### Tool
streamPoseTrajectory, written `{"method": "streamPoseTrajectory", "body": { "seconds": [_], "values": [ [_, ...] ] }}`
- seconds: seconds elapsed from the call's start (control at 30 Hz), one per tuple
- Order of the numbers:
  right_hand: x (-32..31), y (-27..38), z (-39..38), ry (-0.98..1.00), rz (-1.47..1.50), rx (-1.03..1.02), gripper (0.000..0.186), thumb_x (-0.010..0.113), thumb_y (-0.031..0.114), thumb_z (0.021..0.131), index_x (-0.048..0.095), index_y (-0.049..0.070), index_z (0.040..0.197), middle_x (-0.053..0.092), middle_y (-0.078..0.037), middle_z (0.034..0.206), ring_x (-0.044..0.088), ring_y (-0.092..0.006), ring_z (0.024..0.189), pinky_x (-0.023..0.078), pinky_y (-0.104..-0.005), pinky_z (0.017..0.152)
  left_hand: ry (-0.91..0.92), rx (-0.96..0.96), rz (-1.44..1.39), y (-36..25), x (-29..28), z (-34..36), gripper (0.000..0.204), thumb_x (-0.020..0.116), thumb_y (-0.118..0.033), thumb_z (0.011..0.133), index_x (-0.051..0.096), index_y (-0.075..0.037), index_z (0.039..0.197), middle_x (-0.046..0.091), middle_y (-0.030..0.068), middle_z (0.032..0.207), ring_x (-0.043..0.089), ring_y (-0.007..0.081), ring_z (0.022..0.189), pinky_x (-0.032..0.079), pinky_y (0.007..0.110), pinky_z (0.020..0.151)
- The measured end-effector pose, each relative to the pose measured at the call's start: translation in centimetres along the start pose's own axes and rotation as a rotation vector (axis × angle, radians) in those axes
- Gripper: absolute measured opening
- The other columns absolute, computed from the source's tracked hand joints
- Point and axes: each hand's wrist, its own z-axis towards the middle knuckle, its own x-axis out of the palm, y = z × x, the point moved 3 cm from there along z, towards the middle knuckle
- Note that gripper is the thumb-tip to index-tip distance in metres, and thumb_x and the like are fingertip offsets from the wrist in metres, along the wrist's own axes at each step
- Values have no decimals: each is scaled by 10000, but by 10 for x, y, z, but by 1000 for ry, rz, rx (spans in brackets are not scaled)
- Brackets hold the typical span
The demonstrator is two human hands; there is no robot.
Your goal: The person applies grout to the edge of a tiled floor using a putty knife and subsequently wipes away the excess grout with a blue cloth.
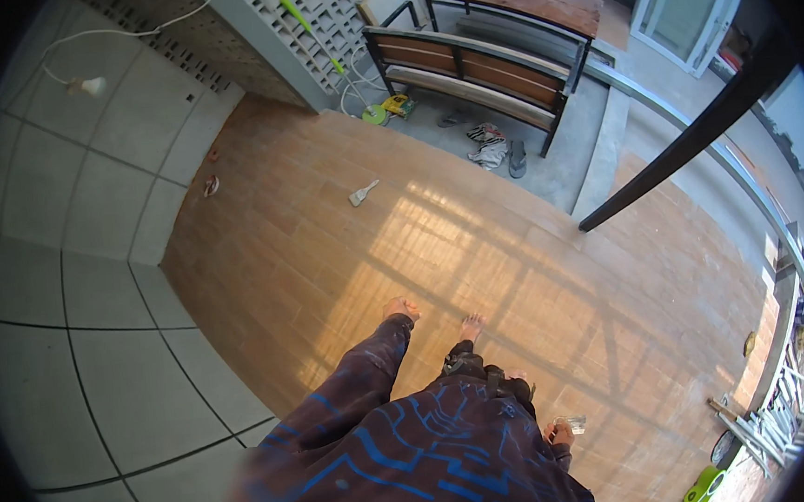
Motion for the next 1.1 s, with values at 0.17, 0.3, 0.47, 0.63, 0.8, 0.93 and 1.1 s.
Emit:
{"method": "streamPoseTrajectory", "body": {
  "seconds": [0.17,0.3,0.47,0.63,0.8,0.93,1.1],
  "values": [
    [-55,-92,12,-168,332,23,222,536,132,996,623,126,1200,672,-126,741,609,-222,512,430,-350,381,-32,89,208,-34,-3,3,304,952,-195,674,712,-95,831,766,83,806,737,199,780,588,350,792],
    [-144,-218,14,-463,504,63,274,479,47,979,600,104,1218,680,-153,752,605,-218,496,431,-357,376,82,223,465,-87,74,-52,366,976,-243,635,728,-95,859,772,104,834,751,240,812,595,379,820],
    [-172,-278,15,-490,116,-56,282,613,108,920,711,-35,1142,750,-187,849,731,-233,696,600,-337,662,-94,221,834,-47,77,-200,448,1002,-276,587,734,-42,859,771,174,882,759,305,846,604,437,813],
    [-278,-473,145,-483,-122,297,220,716,225,852,777,52,973,783,-165,928,757,-309,876,589,-402,850,-100,222,1605,126,125,-239,452,941,-427,664,749,-97,904,771,144,887,753,369,874,599,476,828],
    [-456,-657,291,-913,-92,454,450,775,304,838,705,86,1226,743,-214,1135,697,-396,1098,548,-461,969,423,454,1549,211,428,-256,389,893,-405,710,752,-110,920,773,148,894,751,375,886,599,477,828],
    [-543,-703,429,-1327,-233,516,1105,920,566,672,433,-45,1454,569,-290,1388,539,-462,1325,455,-490,1123,499,554,1340,203,603,-254,340,855,-387,747,754,-120,933,774,152,900,750,380,896,598,478,828],
    [-607,-756,474,-1093,-98,204,885,859,440,778,488,-87,1385,639,-295,1300,618,-393,1241,487,-450,1062,440,412,1314,224,545,-250,283,807,-364,793,758,-134,949,775,156,907,749,386,908,597,480,828]
  ]
}}
